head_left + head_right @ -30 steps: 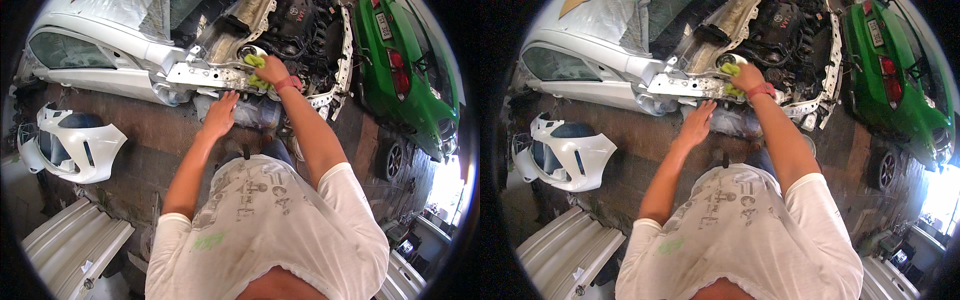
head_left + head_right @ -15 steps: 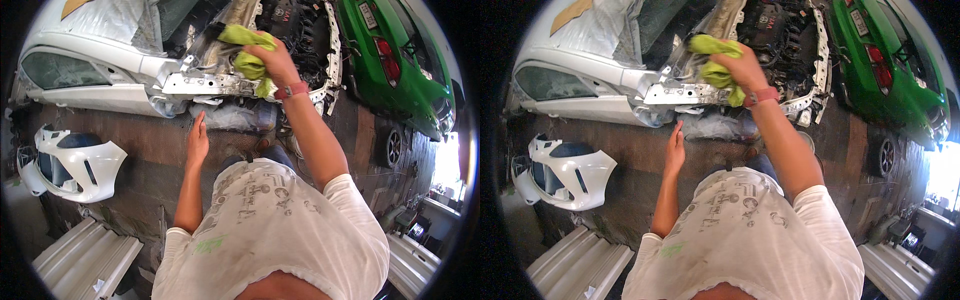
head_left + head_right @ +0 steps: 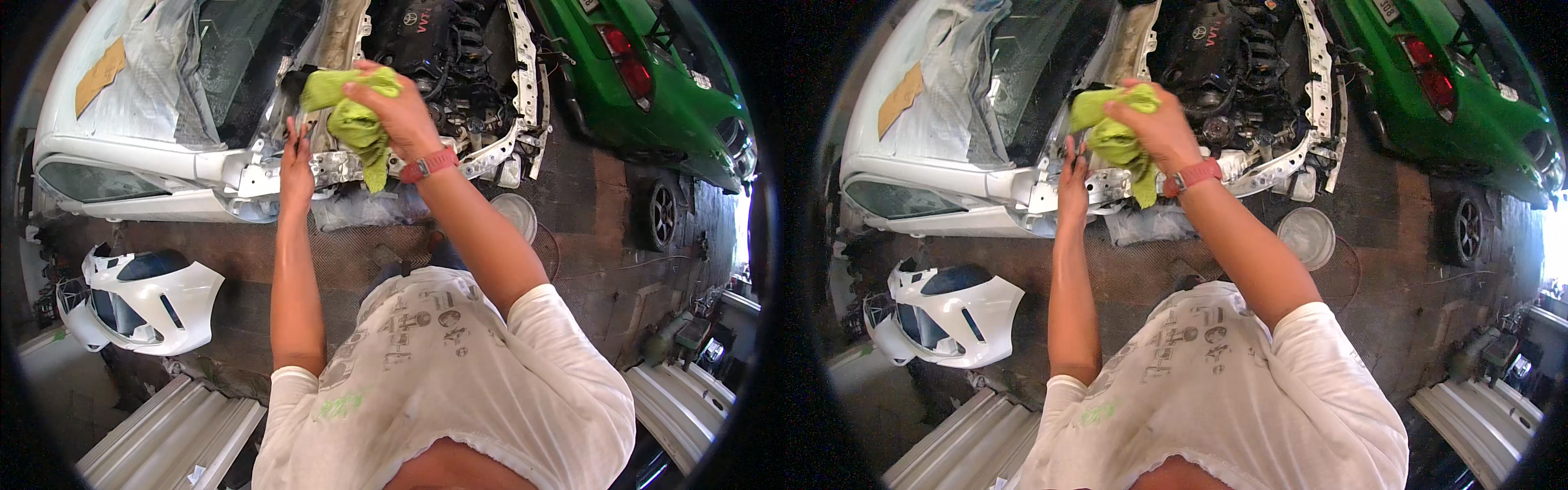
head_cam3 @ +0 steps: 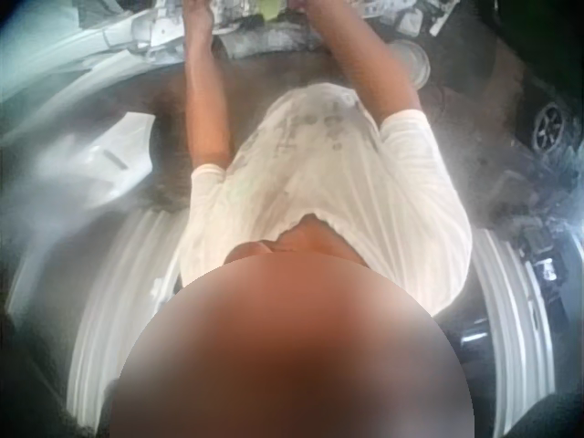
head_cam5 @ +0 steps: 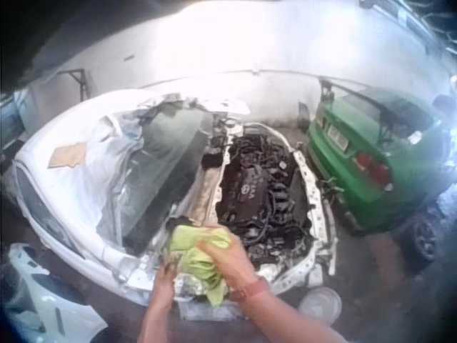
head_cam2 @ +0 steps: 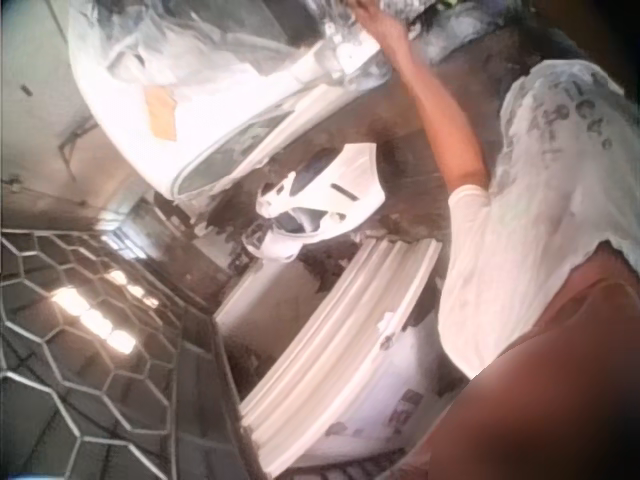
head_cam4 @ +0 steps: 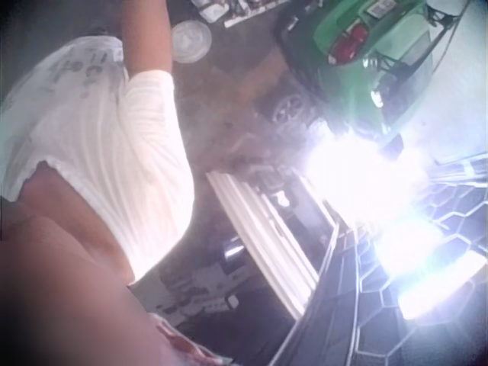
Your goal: The person wipes the front frame and engine bay of a white car with a green cloth. They repeatedly dip the cloth into a bucket of water and wipe various surfaces around the engine and radiator support. The person also briefly handles a small black plastic part near the windshield cowl.
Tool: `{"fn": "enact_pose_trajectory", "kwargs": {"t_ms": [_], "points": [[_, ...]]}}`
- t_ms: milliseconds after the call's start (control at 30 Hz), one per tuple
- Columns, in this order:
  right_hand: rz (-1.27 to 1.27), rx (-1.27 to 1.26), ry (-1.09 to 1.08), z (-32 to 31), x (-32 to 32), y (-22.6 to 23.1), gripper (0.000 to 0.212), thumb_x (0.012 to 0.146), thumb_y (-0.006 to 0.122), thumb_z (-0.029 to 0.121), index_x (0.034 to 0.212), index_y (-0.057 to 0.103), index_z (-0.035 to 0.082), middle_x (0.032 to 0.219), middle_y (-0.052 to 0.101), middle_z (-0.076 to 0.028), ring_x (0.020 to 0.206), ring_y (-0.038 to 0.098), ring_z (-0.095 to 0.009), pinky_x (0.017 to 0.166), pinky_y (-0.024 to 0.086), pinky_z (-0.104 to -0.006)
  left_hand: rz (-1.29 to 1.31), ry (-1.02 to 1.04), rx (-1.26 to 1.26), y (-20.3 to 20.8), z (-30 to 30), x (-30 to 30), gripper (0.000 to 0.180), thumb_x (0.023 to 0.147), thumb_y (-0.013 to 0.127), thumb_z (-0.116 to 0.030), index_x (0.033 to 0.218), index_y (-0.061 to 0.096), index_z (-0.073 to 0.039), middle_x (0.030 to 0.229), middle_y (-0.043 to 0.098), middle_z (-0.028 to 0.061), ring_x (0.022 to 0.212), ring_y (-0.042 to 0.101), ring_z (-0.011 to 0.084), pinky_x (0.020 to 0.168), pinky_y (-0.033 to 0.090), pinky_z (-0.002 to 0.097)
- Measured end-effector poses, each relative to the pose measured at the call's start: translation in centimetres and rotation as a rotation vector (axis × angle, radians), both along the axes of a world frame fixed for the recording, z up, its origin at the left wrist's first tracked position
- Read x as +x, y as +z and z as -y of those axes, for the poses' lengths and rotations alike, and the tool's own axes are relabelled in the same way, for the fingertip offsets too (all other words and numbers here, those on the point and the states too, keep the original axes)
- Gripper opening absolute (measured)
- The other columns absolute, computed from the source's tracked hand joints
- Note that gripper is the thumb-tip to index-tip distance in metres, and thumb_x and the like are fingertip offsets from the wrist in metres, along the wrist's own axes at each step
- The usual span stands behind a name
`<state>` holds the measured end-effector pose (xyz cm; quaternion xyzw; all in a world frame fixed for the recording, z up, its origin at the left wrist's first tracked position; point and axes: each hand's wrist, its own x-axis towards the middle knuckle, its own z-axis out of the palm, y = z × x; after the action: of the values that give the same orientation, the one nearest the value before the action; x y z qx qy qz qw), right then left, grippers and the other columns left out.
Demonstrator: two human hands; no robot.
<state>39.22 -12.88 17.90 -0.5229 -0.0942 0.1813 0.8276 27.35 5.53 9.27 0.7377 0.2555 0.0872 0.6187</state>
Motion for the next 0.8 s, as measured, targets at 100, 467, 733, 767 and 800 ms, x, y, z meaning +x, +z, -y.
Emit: {"fn": "enact_pose_trajectory", "kwargs": {"t_ms": [100, 467, 733, 767, 800], "points": [[-0.119, -0.069, -0.197, 3.1, 2.3, -1.3, 0.030, 0.091, 0.090, 0.018, 0.105, 0.071, -0.001, 0.100, 0.078, -0.009, 0.086, 0.077, -0.017, 0.077, 0.064, -0.0342, 0.099, 0.040, 0.077, -0.7, 1.2, 0.7, 0.062, 0.119, 0.042, -0.024, 0.176, 0.019, -0.014, 0.178, 0.032, 0.0165, 0.162, 0.036, 0.0287, 0.127, 0.032, 0.0399], [-0.257, -0.104, -0.162, -6.4, -1.0, -9.3, 0.058, 0.090, 0.083, 0.034, 0.130, 0.069, -0.005, 0.130, 0.070, -0.027, 0.121, 0.069, -0.038, 0.107, 0.052, -0.0417, -0.034, -0.003, 0.485, -8.0, 3.4, 1.5, 0.061, 0.111, 0.054, -0.023, 0.166, 0.039, -0.002, 0.166, 0.049, 0.0217, 0.153, 0.048, 0.0368, 0.125, 0.037, 0.0431], [0.580, -1.033, 0.383, 6.2, 0.3, -18.2, 0.061, 0.081, 0.090, 0.031, 0.137, 0.070, 0.018, 0.164, 0.046, -0.019, 0.141, 0.054, -0.048, 0.118, 0.047, -0.0511, -0.086, 0.133, 0.368, -4.1, 4.7, 3.0, 0.060, 0.119, 0.041, -0.015, 0.175, 0.020, -0.008, 0.176, 0.033, 0.0222, 0.164, 0.032, 0.0300, 0.131, 0.025, 0.0384], [0.576, -1.031, 0.390, 6.7, 0.3, -18.8, 0.061, 0.079, 0.091, 0.031, 0.135, 0.070, 0.019, 0.165, 0.044, -0.018, 0.141, 0.053, -0.050, 0.118, 0.048, -0.0516, -0.201, 0.147, 0.335, -4.2, 4.3, 3.0, 0.059, 0.118, 0.043, -0.016, 0.174, 0.024, -0.008, 0.174, 0.036, 0.0209, 0.161, 0.036, 0.0287, 0.129, 0.028, 0.0381], [0.552, -0.989, 0.387, 6.6, 0.8, -19.5, 0.061, 0.078, 0.092, 0.031, 0.133, 0.071, 0.021, 0.166, 0.043, -0.018, 0.139, 0.054, -0.051, 0.117, 0.049, -0.0513, -0.278, 0.131, 0.310, -4.4, 3.8, 2.9, 0.058, 0.118, 0.045, -0.017, 0.173, 0.028, -0.008, 0.172, 0.039, 0.0196, 0.158, 0.039, 0.0274, 0.128, 0.030, 0.0378]]}}
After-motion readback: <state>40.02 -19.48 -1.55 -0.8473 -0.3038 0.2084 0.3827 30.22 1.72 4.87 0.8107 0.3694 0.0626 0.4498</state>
